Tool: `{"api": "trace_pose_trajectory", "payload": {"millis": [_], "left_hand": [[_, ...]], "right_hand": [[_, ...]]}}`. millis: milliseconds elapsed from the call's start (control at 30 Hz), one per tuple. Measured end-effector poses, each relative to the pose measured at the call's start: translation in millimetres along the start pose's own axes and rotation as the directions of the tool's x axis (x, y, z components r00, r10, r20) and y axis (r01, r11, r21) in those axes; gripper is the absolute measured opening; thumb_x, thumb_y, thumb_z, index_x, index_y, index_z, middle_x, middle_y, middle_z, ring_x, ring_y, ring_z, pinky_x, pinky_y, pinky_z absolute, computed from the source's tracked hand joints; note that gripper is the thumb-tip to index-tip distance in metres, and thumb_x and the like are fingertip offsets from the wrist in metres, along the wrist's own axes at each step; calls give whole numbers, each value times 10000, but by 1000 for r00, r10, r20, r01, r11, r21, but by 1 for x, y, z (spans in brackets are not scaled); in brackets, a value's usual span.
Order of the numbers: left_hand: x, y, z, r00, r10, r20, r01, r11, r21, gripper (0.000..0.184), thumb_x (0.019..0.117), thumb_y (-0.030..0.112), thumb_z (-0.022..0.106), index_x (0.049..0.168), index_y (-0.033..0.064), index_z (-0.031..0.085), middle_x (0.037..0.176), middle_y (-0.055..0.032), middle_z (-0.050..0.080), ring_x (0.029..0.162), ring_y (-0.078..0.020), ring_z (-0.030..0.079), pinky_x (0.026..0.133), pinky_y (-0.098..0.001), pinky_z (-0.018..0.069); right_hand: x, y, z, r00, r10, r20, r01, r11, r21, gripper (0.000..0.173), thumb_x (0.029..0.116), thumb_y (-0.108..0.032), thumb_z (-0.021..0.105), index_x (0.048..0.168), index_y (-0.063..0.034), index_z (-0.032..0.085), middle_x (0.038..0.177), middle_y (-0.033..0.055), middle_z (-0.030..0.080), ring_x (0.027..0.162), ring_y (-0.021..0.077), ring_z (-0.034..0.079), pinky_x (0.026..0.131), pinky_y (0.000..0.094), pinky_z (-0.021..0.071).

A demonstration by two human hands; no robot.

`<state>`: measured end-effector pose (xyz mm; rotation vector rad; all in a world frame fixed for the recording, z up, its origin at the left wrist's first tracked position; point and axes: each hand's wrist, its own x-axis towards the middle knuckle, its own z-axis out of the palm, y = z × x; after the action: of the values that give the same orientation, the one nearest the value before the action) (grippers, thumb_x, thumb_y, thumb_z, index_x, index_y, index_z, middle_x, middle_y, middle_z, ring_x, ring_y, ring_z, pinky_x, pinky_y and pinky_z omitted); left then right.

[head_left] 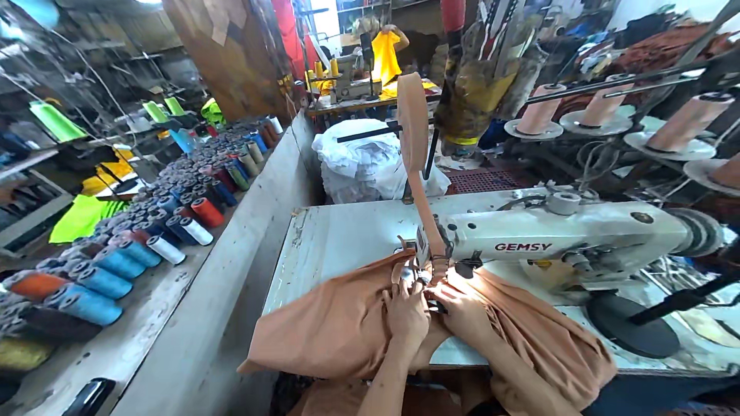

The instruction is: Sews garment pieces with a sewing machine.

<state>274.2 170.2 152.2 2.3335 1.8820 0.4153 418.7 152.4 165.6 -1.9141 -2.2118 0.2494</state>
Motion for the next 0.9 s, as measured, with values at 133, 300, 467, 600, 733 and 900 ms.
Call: {"api": "trace_pose_trajectory", "payload": {"millis": [133,300,467,600,733,900], "left_hand": [[0,0,-4,999,17,27,-16,1000,-20,423,928,260,616,1347,259,670,1403,-136,596,1282,-355,549,1042,-587,404],[4,-2,1,999,-20,38,21,999,-40,365,1014,312,494,1317,218,675,1379,-68,628,1285,-288,570,1056,-557,407],[1,-3,2,999,35,-14,-35,999,1,354,1005,290,509,1303,245,694,1311,-118,647,1212,-328,598,1008,-572,419],[5,-12,-2,995,96,-19,-96,995,16,383,931,259,599,1301,264,698,1309,-132,639,1228,-348,580,1003,-582,413],[38,-47,-2,967,256,-16,-256,961,-100,334,988,331,564,1288,299,708,1357,-116,624,1310,-340,536,1087,-573,396],[92,-71,-1,918,396,0,-393,912,-120,422,1028,523,421,1223,295,718,1359,-116,650,1312,-345,568,1131,-597,367]], "right_hand": [[3,8,18,983,-87,-165,84,996,-23,431,915,-97,605,1307,-235,720,1085,112,776,911,379,751,747,597,572],[-5,2,8,993,-52,-105,53,999,2,383,967,-128,584,1302,-255,722,1119,137,763,965,397,738,790,604,563],[0,10,32,952,-108,-287,96,994,-54,383,864,-130,664,1202,-280,760,904,72,770,751,334,741,589,561,571],[3,-1,26,973,-52,-225,39,997,-64,357,886,-131,646,1211,-229,756,937,92,768,795,340,747,623,565,578],[11,-30,10,992,123,35,-119,989,-90,296,976,-176,559,1212,-53,689,1145,190,714,1071,383,701,831,582,564],[7,-72,-34,962,208,174,-208,978,-20,436,1022,-150,502,1425,6,558,1409,259,589,1317,428,565,1069,595,446]]}}
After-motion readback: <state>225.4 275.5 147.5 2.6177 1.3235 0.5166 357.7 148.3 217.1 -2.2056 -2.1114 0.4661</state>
